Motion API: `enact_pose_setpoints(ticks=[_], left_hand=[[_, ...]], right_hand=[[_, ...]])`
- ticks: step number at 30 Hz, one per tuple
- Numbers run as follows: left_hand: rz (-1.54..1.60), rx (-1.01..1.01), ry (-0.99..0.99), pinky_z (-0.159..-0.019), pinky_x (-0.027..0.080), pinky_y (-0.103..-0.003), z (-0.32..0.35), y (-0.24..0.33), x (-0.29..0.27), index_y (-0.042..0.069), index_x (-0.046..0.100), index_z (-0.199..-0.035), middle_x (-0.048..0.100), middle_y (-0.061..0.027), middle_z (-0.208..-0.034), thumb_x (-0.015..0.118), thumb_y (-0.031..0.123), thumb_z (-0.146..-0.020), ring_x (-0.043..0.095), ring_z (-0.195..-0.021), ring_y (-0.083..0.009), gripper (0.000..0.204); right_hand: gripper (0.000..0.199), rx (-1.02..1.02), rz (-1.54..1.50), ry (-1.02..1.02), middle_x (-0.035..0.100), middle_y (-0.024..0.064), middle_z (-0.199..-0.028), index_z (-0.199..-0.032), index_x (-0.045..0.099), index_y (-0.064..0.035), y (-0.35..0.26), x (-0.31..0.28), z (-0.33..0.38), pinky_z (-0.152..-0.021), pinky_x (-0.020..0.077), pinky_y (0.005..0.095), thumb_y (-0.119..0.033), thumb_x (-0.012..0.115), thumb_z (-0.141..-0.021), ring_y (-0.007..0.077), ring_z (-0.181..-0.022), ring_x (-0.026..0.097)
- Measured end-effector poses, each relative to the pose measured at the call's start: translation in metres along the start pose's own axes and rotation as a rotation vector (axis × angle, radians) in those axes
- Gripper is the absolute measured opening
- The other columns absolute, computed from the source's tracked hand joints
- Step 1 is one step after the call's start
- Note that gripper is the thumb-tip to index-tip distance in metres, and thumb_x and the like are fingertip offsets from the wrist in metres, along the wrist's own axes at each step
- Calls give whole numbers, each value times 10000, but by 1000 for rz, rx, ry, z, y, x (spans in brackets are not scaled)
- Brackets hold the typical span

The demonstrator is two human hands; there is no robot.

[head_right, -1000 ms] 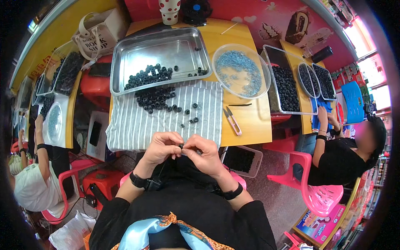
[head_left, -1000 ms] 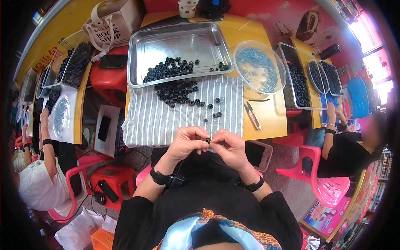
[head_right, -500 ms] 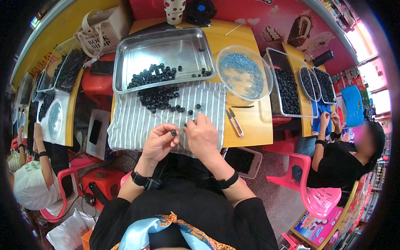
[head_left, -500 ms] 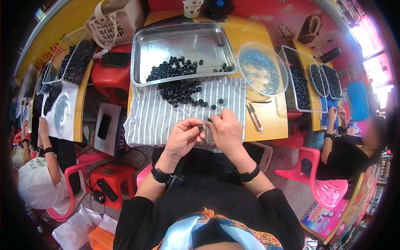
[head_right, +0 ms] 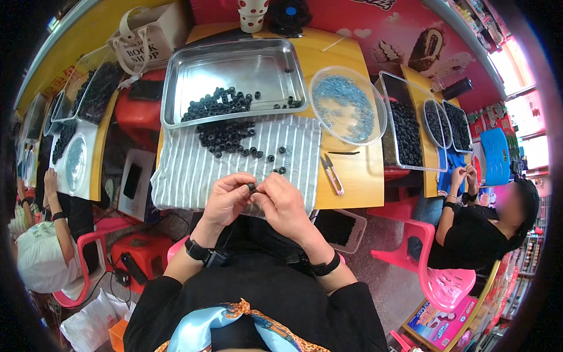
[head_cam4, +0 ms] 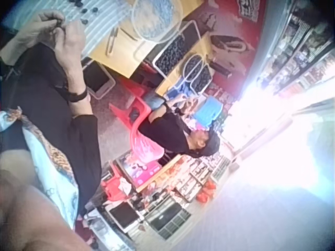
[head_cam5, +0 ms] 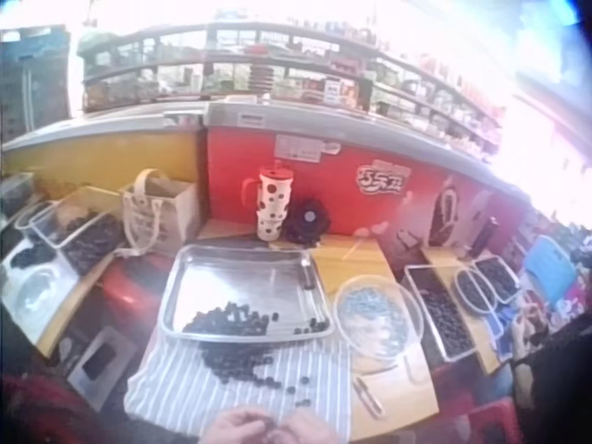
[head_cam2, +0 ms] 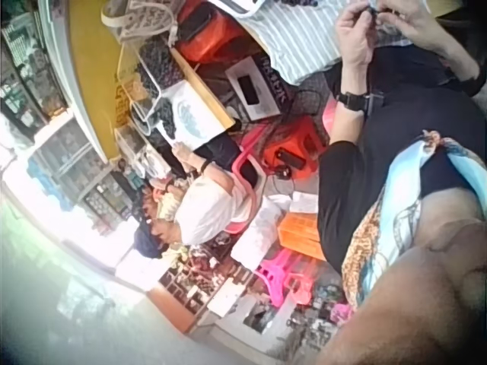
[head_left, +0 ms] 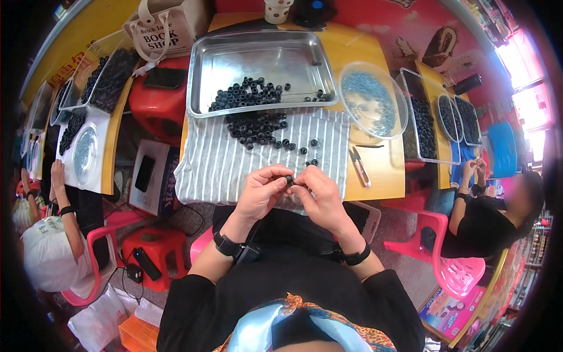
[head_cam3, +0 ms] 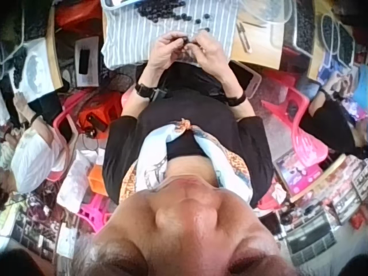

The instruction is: Manually cleaning or sorting small black plastic buttons or components on a work table.

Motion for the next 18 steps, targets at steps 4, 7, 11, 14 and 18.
enact_pose_setpoints(ticks=[4,7,11,14,18], left_hand=[[-25,21,-13,-740,528,-254,0,0,0,-41,623,-1096,580,-80,-1078,579,6,-913,616,-871,-144,194],[-58,34,-26,-757,527,-255,-1,0,1,-44,625,-1093,568,-77,-1071,562,-15,-915,608,-896,-146,191],[-78,50,-40,-763,528,-255,-2,0,3,-48,626,-1092,564,-80,-1068,557,-27,-913,601,-913,-146,193],[-81,34,-41,-763,529,-254,1,2,5,-48,632,-1082,569,-73,-1052,566,-19,-910,601,-906,-146,186],[-70,-35,-22,-722,529,-240,2,2,3,-38,593,-1167,586,-59,-973,606,7,-896,610,-839,-139,275]], right_hand=[[127,-67,102,-10,550,129,-795,-815,555,4,-3,1,0,-625,445,374,16,668,-758,308,-736,556],[143,-95,182,7,523,125,-781,-807,552,-3,-9,1,0,-628,443,400,-17,682,-750,321,-746,551],[151,-118,241,17,548,135,-789,-817,556,-4,-14,0,0,-635,450,386,6,682,-735,324,-747,557],[175,-102,150,-48,515,122,-780,-817,546,-17,-4,1,0,-636,453,392,-35,702,-739,310,-752,550],[245,125,-194,-123,532,120,-802,-950,584,-13,8,1,1,-634,467,365,-42,711,-743,302,-747,565]])
Point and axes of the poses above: each hand's wrist, its own z-axis away from the middle knuckle, its own x-axis out of the palm, y = z × x, the point moved 4 cm from there along -z, towards the middle knuckle
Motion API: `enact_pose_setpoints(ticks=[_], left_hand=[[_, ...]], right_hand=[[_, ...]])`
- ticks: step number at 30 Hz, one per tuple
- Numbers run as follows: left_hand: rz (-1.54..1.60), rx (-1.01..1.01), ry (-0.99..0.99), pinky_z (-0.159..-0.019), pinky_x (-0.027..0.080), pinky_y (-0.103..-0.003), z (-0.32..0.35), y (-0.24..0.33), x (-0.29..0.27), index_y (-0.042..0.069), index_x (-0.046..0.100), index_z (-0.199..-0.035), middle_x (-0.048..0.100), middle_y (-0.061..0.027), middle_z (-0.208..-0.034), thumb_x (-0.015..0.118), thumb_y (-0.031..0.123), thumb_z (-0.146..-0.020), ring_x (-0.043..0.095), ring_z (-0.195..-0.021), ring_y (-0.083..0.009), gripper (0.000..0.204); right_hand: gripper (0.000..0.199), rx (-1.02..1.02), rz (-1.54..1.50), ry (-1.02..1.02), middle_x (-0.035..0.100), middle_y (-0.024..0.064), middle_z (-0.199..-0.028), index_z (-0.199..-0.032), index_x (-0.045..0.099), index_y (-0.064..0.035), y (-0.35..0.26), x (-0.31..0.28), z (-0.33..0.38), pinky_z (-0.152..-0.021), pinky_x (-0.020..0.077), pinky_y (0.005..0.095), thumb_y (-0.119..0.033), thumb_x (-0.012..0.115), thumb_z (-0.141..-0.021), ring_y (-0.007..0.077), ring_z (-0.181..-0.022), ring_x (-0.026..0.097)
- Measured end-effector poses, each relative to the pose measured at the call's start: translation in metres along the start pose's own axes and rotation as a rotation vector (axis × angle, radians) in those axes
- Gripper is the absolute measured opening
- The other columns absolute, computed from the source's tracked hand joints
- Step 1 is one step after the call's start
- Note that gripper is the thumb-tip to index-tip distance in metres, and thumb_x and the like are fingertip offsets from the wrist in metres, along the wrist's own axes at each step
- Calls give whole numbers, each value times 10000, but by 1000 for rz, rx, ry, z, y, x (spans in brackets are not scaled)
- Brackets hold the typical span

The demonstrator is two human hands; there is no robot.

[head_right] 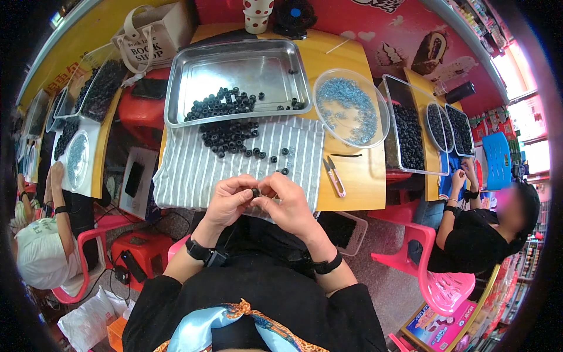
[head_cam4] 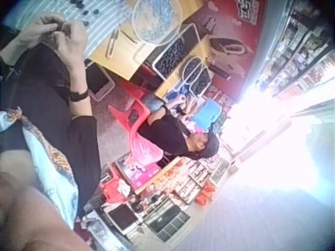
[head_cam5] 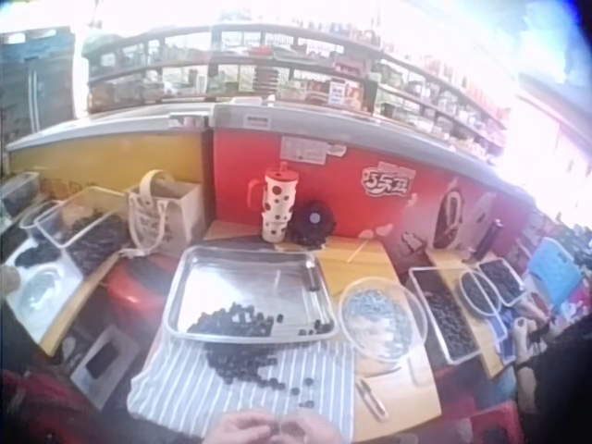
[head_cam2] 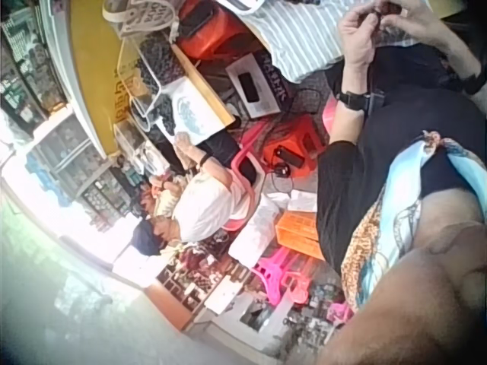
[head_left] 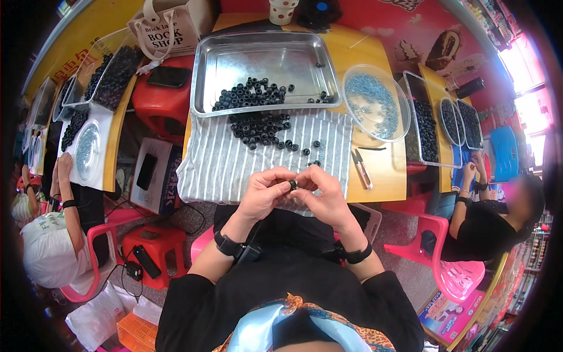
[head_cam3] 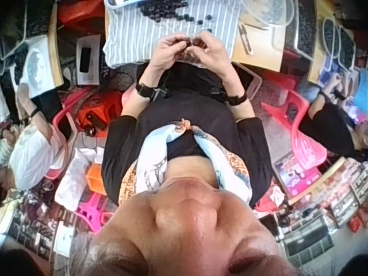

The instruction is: Manually cleaning or sorting small black plastic buttons or components on a work table.

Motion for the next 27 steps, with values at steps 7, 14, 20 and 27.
enact_pose_setpoints(ticks=[7,14,20,27], left_hand=[[102,-33,-48,-609,509,-191,0,3,3,-23,475,-1319,607,-49,-926,665,19,-853,611,-712,-87,504],[58,-96,30,-588,509,-207,-1,5,2,-14,532,-1268,626,-68,-931,635,29,-880,616,-714,-105,404],[78,-56,14,-615,528,-225,-3,-1,-3,6,525,-1300,620,-48,-984,641,34,-881,630,-725,-139,436],[99,-50,1,-612,549,-234,-2,2,-1,-8,542,-1260,651,-78,-942,643,3,-871,646,-704,-143,403]], right_hand=[[354,-355,132,-47,538,111,-770,-1073,599,-20,-7,0,-8,-597,467,376,-66,712,-740,305,-683,567],[310,-373,78,41,569,117,-791,-1040,606,-7,1,4,-8,-605,477,354,11,676,-739,287,-704,601],[314,-12,-340,15,612,91,-865,-1115,622,4,12,-3,0,-658,482,268,64,637,-807,151,-768,619],[373,-222,-51,-43,592,107,-859,-1172,599,-16,8,1,-2,-695,472,313,53,615,-805,239,-772,584]])
Point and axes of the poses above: each hand's wrist, its own z-axis away from the middle knuckle, its own x-axis out of the palm, y = z × x, the point moved 4 cm from there along -z, towards the middle knuckle
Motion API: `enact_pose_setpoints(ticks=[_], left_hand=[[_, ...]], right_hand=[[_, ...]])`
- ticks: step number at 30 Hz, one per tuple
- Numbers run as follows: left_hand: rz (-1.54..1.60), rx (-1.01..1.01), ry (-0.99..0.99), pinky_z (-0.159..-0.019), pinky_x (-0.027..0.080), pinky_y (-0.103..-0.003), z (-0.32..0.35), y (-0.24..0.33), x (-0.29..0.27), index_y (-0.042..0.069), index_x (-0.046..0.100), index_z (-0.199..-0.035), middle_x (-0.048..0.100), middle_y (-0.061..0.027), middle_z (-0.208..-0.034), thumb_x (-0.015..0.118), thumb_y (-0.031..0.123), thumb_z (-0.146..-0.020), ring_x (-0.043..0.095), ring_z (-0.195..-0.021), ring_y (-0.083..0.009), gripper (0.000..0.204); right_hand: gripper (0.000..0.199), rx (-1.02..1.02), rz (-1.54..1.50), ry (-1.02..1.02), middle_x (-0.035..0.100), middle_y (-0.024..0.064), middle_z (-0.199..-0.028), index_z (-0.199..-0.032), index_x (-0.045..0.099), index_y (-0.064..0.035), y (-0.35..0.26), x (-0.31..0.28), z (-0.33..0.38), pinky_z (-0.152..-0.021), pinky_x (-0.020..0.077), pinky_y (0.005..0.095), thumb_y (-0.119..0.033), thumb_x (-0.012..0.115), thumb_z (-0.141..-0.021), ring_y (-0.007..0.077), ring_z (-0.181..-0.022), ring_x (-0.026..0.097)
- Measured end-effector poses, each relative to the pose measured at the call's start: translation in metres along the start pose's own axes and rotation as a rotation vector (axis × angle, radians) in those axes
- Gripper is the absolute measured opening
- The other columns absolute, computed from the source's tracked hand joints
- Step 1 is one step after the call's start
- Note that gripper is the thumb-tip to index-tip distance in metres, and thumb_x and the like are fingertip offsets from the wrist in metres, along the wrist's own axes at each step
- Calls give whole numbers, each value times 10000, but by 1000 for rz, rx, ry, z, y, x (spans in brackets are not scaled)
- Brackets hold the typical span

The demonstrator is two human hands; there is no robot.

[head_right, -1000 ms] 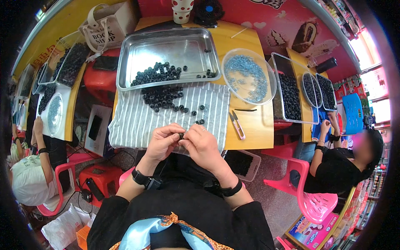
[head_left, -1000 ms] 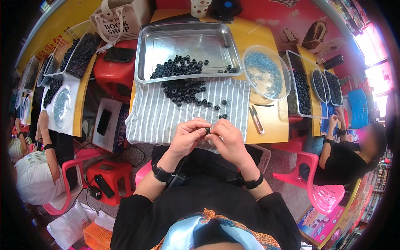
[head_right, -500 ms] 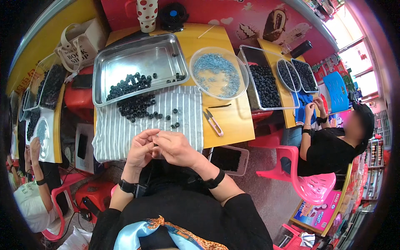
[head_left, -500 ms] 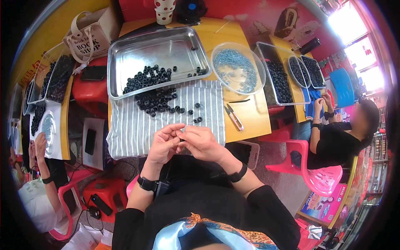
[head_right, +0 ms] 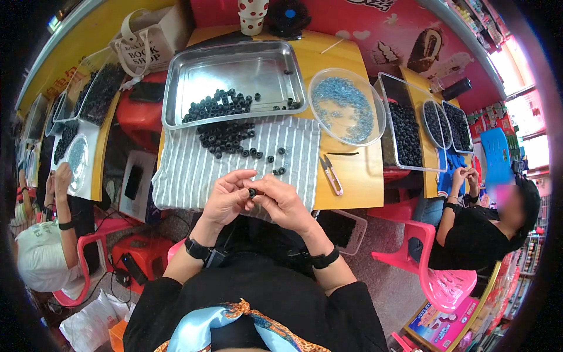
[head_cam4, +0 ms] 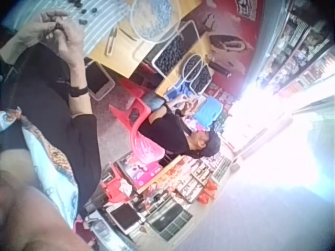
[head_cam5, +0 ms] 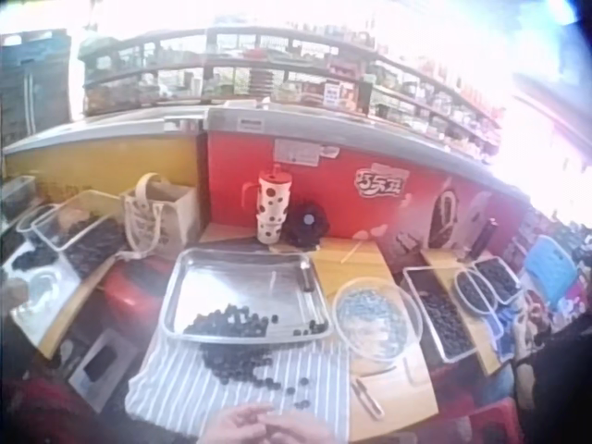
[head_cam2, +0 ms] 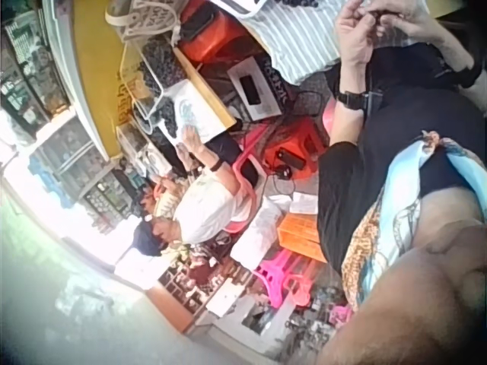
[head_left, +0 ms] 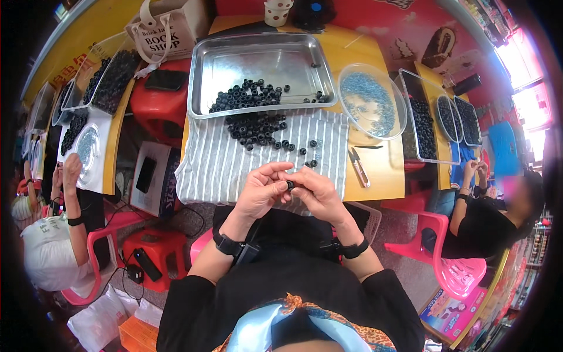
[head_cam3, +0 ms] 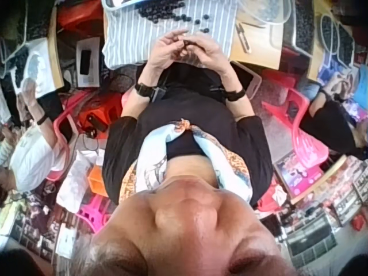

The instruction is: Manually cleaning or sorting small black plastic buttons or components on a work table.

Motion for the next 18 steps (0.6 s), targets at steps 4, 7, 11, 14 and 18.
enact_pose_setpoints(ticks=[4,7,11,14,18], left_hand=[[-9,24,21,-587,548,-228,-2,1,2,-26,565,-1203,644,-73,-901,638,-20,-867,645,-675,-138,344],[-31,39,21,-570,547,-227,-2,0,3,-33,580,-1162,636,-66,-868,640,-28,-863,645,-661,-136,305],[-49,53,1,-555,542,-224,-1,-2,-1,-22,589,-1122,625,-52,-862,668,2,-853,647,-648,-139,282],[-32,58,3,-548,540,-222,0,-2,-1,-19,591,-1110,625,-53,-862,681,15,-848,647,-643,-138,279],[-37,55,6,-545,538,-222,0,-2,-1,-18,592,-1109,625,-53,-866,689,21,-842,646,-642,-137,286]], right_hand=[[345,-66,192,38,568,124,-839,-1141,586,-2,-11,4,0,-614,477,336,57,599,-801,276,-715,592],[303,-167,360,119,561,142,-822,-1088,576,31,-15,11,3,-549,463,352,77,577,-788,283,-645,578],[278,-228,432,188,556,154,-797,-1052,570,56,-8,19,9,-508,449,368,94,559,-777,284,-600,564],[287,-263,429,225,559,157,-789,-1052,568,60,-11,21,8,-503,446,366,107,544,-770,288,-598,561],[248,-225,369,237,567,153,-788,-1050,568,54,-8,21,9,-518,450,362,66,578,-802,294,-613,564]])
Point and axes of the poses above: each hand's wrist, its own z-axis away from the middle knuckle, its own x-axis out of the palm, y = z × x, the point moved 4 cm from there along -z, towards the middle knuckle
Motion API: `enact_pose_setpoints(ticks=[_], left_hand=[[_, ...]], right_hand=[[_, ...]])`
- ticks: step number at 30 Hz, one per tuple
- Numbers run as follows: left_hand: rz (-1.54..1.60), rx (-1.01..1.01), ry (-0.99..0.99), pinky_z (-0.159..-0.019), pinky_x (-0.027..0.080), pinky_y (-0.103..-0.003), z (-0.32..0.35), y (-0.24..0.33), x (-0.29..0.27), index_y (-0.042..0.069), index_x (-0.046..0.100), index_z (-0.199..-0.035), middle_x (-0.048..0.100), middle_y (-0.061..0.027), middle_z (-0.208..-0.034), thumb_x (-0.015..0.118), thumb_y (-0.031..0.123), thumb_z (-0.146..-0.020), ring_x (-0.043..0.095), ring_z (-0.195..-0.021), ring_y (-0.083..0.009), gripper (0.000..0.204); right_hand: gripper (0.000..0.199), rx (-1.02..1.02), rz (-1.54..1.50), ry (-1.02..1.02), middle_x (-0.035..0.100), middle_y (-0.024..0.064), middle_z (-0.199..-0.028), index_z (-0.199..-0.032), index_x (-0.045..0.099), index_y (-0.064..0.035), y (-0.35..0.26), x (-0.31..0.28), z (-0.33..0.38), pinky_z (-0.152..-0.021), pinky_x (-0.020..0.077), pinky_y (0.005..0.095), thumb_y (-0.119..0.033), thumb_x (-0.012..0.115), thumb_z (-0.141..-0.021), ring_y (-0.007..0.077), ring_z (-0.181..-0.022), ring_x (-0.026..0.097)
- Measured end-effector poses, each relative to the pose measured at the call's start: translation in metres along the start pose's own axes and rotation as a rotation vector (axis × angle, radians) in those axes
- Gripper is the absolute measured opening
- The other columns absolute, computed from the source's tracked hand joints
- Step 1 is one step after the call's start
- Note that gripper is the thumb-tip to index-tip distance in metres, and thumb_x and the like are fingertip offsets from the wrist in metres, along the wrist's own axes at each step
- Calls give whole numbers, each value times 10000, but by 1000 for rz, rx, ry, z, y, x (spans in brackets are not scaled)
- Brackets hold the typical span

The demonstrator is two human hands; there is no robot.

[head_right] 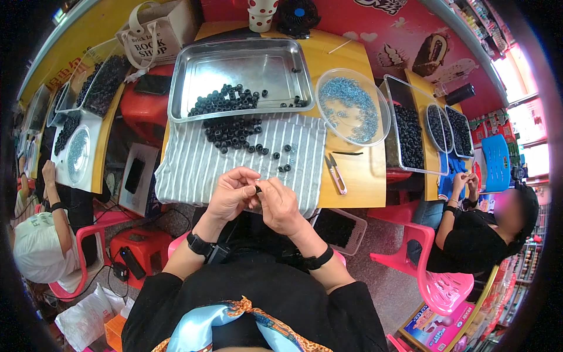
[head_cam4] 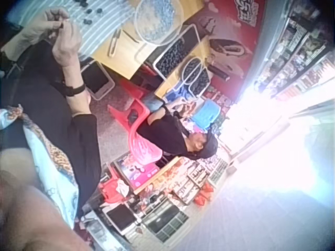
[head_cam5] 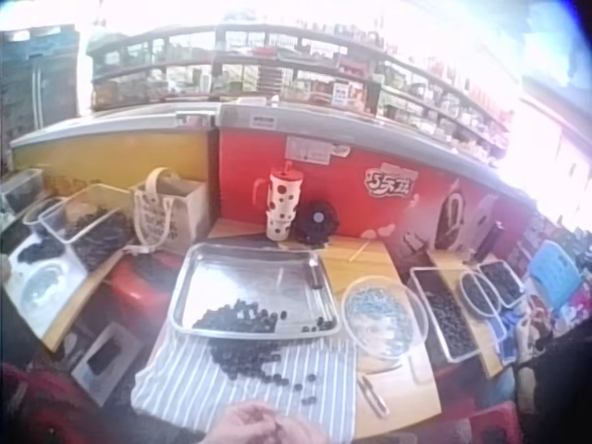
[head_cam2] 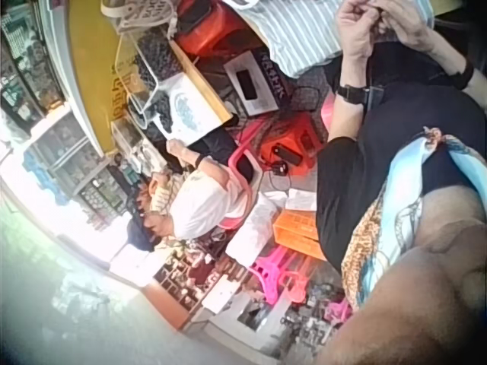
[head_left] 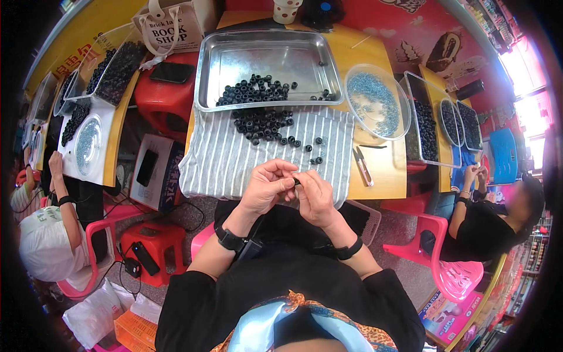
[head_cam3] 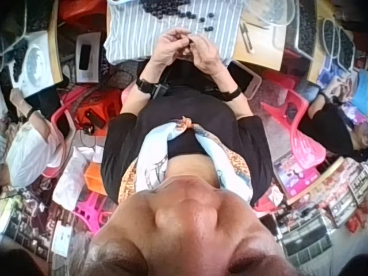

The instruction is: Manually cleaning or sorting small black plastic buttons or components on a work table.

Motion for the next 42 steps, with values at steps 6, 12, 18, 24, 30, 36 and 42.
enact_pose_setpoints(ticks=[6,12,18,24,30,36,42], left_hand=[[-56,-21,27,-625,542,-255,-2,-1,5,-24,562,-1205,643,-106,-925,618,-18,-873,658,-719,-169,337],[-70,-11,10,-662,516,-255,-2,1,4,-39,543,-1224,649,-134,-987,607,22,-895,659,-788,-181,341],[-164,-17,49,-624,500,-242,-4,5,5,-44,589,-1152,678,-119,-935,614,41,-898,657,-749,-162,270],[-230,109,231,-625,486,-236,-4,19,-15,-27,606,-1088,668,-112,-925,588,52,-922,643,-733,-149,184],[-162,174,318,-658,492,-232,0,19,-16,-25,569,-1124,656,-110,-961,574,44,-929,638,-760,-152,207],[-166,237,363,-660,495,-230,-2,17,-14,-14,555,-1156,655,-98,-962,568,27,-930,636,-757,-144,230],[-237,131,235,-664,513,-238,-3,15,-11,-14,604,-1094,646,-73,-968,581,18,-921,636,-755,-131,177]], right_hand=[[232,68,-42,-80,601,145,-830,-1016,579,4,7,-20,-1,-571,483,377,3,631,-790,317,-641,594],[212,184,433,332,622,104,-803,-993,607,2,54,-146,-12,-613,497,331,17,636,-784,211,-650,603],[261,422,610,491,625,118,-897,-1112,594,26,81,-221,-19,-618,503,299,-11,614,-855,194,-700,614],[206,306,169,11,616,116,-927,-979,622,-12,44,-71,-26,-698,481,344,-2,660,-777,252,-801,598],[233,149,436,-163,548,191,-1147,-965,634,-31,26,6,-70,-851,409,437,-89,673,-743,365,-1091,484],[207,101,489,-215,540,191,-1183,-906,619,-18,28,14,-67,-854,395,455,-80,659,-713,366,-1119,470],[204,36,298,-163,587,148,-1098,-865,600,-4,0,0,-47,-833,422,431,-17,679,-676,340,-1014,532]])
Point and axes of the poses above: each hand's wrist, its own z-axis away from the middle knuckle, its own x-axis out of the palm, y = z × x, the point moved 4 cm from there along -z, towards the middle knuckle
